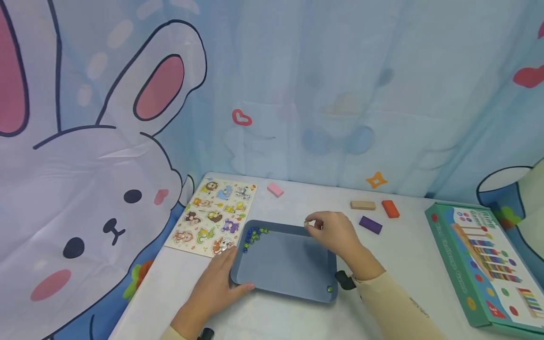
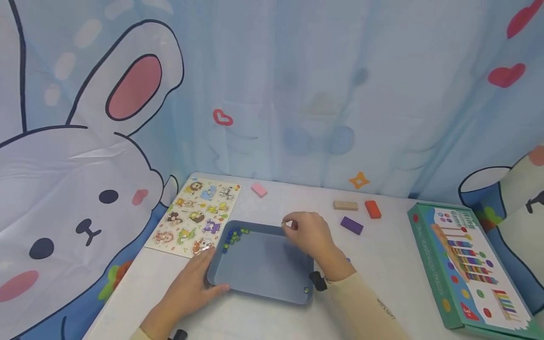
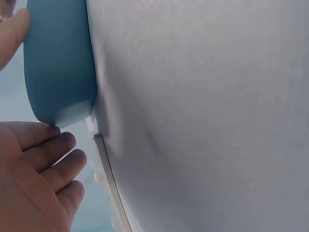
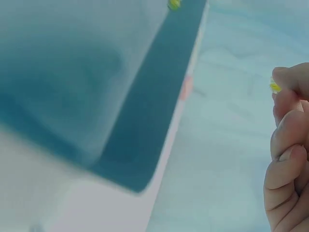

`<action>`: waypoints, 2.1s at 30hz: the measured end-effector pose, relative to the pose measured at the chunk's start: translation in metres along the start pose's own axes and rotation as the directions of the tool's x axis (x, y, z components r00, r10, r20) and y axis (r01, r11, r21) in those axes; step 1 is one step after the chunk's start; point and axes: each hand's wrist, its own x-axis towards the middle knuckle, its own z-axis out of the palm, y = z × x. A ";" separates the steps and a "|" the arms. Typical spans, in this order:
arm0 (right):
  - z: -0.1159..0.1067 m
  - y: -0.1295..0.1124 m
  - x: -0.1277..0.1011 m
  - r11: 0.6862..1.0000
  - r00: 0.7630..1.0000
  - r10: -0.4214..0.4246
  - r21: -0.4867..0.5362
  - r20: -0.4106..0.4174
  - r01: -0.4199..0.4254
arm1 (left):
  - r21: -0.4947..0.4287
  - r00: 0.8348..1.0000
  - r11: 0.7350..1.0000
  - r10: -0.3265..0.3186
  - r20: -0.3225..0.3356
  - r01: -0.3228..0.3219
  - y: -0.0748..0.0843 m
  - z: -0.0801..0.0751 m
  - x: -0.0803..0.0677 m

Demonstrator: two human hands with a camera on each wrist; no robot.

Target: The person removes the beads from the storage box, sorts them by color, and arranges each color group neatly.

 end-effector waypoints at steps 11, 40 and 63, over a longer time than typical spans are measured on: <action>-0.038 0.031 -0.038 0.996 0.996 0.073 -0.041 -0.047 -0.074 | -0.013 1.000 1.000 0.007 -0.008 -0.007 0.000 -0.002 -0.001; -0.022 0.095 -0.117 0.927 0.886 0.367 -0.196 0.285 -0.321 | -0.027 1.000 1.000 0.015 -0.022 -0.016 0.001 -0.001 -0.002; -0.043 0.089 -0.110 0.955 0.934 0.292 -0.118 0.203 -0.273 | -0.034 1.000 0.999 0.004 -0.012 -0.004 0.002 -0.002 -0.003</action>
